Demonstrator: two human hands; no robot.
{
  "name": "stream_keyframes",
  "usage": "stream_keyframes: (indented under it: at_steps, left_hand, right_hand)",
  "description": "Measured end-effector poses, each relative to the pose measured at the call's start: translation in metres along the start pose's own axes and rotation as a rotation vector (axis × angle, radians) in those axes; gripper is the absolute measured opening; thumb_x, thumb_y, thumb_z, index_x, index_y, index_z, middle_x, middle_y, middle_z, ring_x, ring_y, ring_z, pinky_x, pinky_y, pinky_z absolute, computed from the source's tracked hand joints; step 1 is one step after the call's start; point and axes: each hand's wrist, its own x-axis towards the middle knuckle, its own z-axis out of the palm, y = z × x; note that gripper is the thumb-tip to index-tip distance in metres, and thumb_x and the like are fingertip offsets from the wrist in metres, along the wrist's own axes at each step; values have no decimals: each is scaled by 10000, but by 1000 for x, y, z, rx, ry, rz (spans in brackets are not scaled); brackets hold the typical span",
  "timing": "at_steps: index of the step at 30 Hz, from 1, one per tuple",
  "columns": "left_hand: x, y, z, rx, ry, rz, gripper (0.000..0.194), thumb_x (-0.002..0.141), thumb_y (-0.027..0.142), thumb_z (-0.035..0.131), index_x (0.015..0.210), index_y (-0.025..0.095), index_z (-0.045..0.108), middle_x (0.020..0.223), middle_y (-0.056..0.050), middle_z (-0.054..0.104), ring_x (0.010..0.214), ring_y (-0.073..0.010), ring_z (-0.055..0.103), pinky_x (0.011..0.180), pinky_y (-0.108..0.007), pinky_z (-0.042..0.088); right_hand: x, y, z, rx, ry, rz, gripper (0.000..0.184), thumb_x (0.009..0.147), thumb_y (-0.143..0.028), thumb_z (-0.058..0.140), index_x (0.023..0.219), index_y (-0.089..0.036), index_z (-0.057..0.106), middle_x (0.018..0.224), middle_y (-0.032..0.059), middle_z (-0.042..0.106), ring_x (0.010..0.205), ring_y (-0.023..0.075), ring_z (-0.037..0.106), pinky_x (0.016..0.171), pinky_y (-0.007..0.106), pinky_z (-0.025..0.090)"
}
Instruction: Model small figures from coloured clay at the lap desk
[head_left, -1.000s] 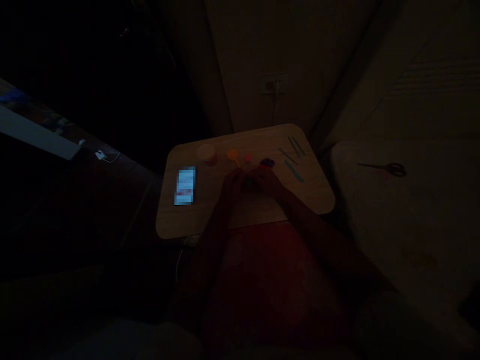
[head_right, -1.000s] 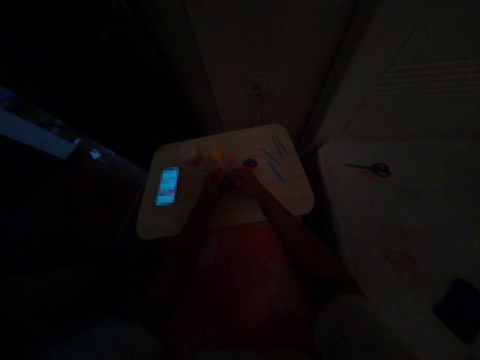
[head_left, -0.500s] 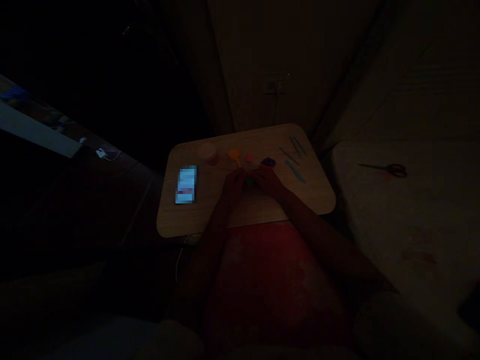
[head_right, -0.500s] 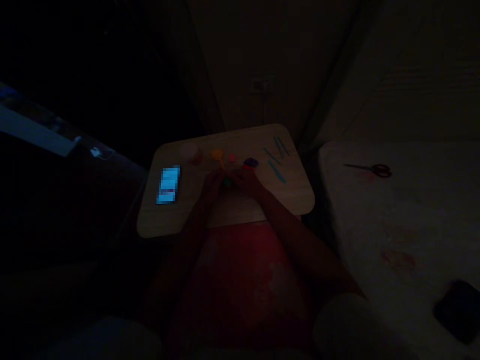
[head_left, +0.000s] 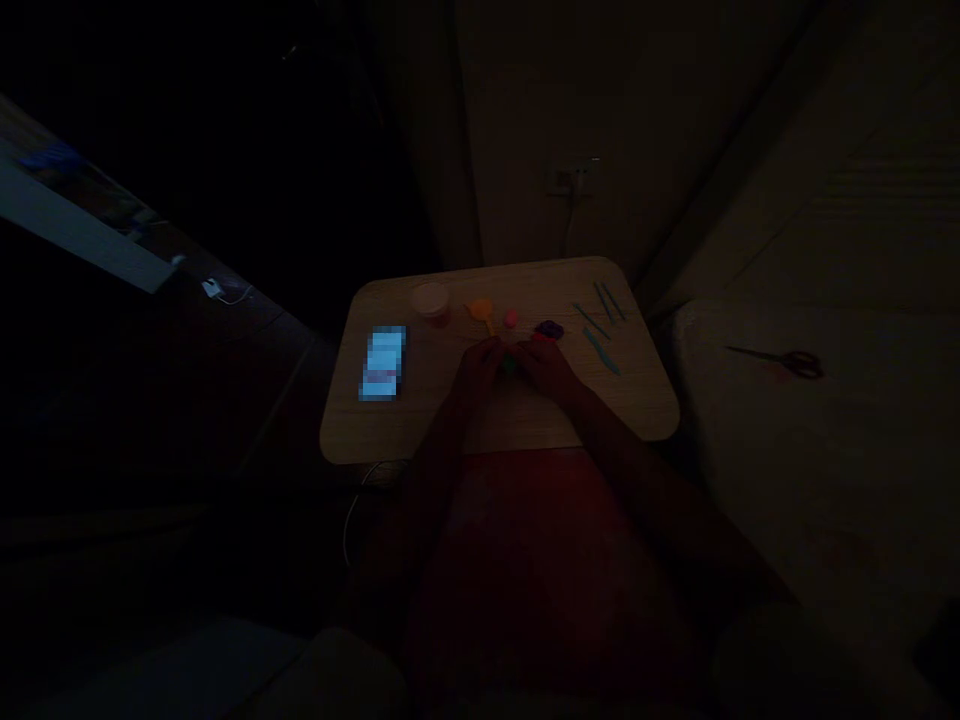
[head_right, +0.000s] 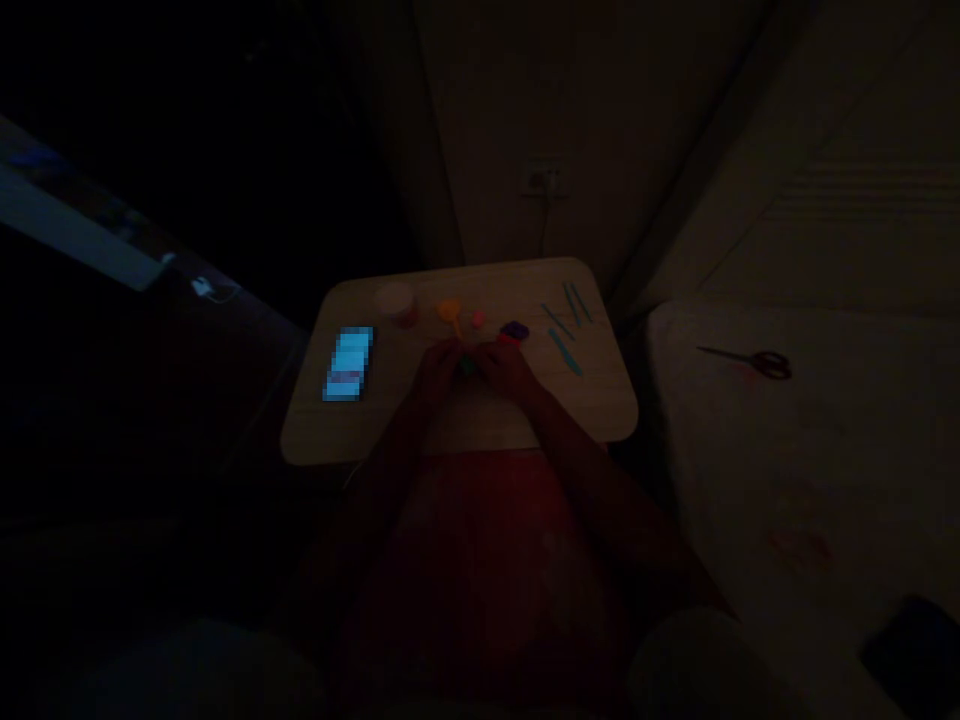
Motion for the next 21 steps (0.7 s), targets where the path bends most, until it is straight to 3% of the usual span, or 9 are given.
stream_keyframes:
  at_steps: [6, 21]
  left_hand:
    - [1, -4, 0, 11, 15, 21, 412, 909, 550, 683, 715, 195, 604, 719, -5, 614, 737, -158, 563, 724, -282, 485]
    - [1, -2, -1, 3, 9, 8, 370, 931, 484, 684, 707, 197, 616, 708, 0, 591, 712, -157, 541, 689, -283, 463]
  right_hand:
    - [1, -1, -1, -19, -5, -8, 639, 976, -751, 456, 662, -203, 550, 633, 12, 535, 616, 143, 457, 623, 306, 360]
    - [1, 0, 1, -17, 5, 2, 664, 963, -782, 455, 654, -203, 551, 633, 22, 562, 631, 154, 479, 631, 309, 371]
